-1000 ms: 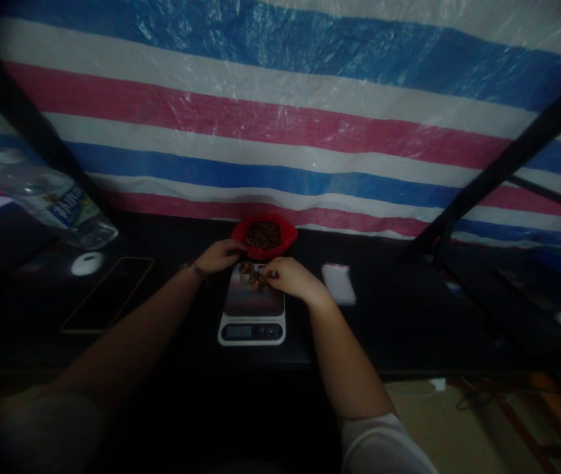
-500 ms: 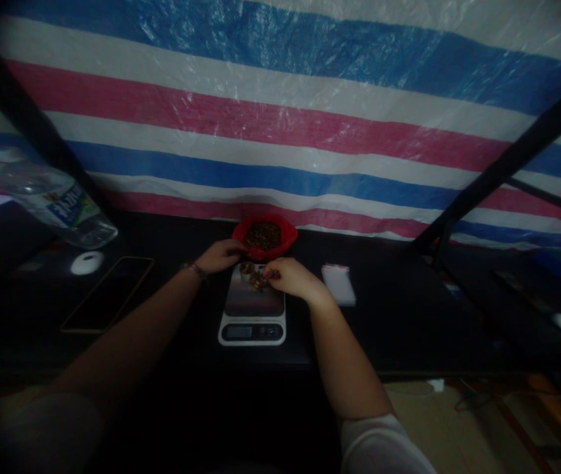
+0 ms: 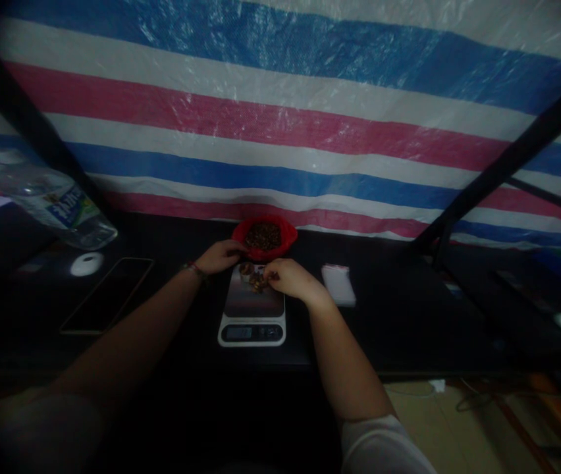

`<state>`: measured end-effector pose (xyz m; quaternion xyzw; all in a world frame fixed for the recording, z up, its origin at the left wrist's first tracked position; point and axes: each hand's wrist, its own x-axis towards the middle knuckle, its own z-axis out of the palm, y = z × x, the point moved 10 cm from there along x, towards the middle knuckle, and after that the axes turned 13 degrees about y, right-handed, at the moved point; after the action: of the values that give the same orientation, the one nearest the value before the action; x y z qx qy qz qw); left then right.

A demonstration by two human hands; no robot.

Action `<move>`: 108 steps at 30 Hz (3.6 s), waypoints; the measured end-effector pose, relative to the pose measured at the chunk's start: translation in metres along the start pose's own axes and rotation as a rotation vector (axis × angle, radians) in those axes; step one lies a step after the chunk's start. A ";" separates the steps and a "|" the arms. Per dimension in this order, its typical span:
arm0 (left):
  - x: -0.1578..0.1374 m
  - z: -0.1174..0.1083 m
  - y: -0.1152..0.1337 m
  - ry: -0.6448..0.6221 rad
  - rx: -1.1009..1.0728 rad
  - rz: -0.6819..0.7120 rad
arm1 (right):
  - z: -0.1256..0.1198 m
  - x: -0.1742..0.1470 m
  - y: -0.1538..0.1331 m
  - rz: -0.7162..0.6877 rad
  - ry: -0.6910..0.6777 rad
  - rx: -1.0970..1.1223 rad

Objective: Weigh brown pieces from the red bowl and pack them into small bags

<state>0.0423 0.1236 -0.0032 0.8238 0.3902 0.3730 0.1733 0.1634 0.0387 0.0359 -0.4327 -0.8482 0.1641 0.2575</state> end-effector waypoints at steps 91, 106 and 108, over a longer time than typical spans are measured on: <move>0.001 -0.028 -0.006 0.240 0.098 -0.093 | -0.082 -0.102 0.109 0.785 0.187 -0.705; -0.007 -0.040 -0.004 0.316 0.085 -0.102 | -0.052 -0.127 0.109 0.798 0.061 -0.638; -0.007 -0.039 -0.005 0.316 0.076 -0.104 | -0.051 -0.127 0.112 0.799 0.036 -0.623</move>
<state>0.0074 0.1213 0.0165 0.7397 0.4683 0.4734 0.0977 0.3282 0.0018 -0.0159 -0.7824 -0.6206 -0.0184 0.0477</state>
